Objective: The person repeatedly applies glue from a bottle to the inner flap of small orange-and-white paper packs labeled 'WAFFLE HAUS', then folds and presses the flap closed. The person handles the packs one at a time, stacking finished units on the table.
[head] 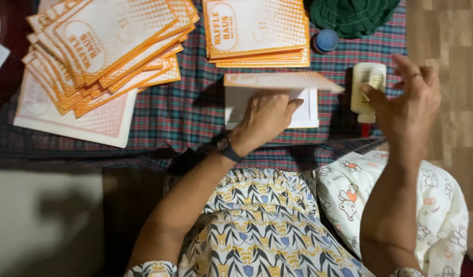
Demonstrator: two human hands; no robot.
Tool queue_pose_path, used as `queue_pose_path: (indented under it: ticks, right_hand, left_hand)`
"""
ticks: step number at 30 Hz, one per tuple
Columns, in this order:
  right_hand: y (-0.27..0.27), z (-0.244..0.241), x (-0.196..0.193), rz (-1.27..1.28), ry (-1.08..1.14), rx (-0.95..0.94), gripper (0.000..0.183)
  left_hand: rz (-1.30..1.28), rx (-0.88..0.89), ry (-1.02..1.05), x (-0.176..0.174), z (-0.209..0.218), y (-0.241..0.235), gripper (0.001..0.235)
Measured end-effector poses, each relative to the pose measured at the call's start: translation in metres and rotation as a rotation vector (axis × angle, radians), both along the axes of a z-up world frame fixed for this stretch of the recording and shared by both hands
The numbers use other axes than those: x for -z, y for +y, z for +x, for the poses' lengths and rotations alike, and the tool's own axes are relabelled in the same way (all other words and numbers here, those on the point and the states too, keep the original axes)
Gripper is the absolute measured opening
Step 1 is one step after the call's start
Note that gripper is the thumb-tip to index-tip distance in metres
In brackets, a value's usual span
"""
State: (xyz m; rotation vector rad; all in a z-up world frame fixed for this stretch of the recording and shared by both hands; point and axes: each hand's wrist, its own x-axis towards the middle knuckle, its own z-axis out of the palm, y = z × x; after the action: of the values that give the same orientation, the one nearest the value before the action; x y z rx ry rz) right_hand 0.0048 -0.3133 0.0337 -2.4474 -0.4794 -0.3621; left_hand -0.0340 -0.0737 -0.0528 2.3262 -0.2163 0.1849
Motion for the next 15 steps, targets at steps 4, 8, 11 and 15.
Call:
queue_pose_path:
  ticks: [4,8,11,15]
  right_hand:
    - [-0.013,0.01,-0.006,-0.088,0.489,0.184,0.078]
    - [-0.004,0.002,-0.005,0.305,0.507,0.136,0.041]
    - [-0.021,0.003,0.015,0.886,0.459,0.13,0.052]
    - [-0.009,-0.001,0.021,0.889,0.336,-0.085,0.044]
  left_hand:
    - [0.118,0.074,0.042,-0.016,0.014,0.004,0.031]
    - [0.106,0.099,0.14,-0.035,0.013,0.009,0.079]
    - [0.12,0.11,0.198,-0.041,0.013,0.008,0.091]
    - [0.143,0.138,0.239,-0.039,0.017,0.01,0.092]
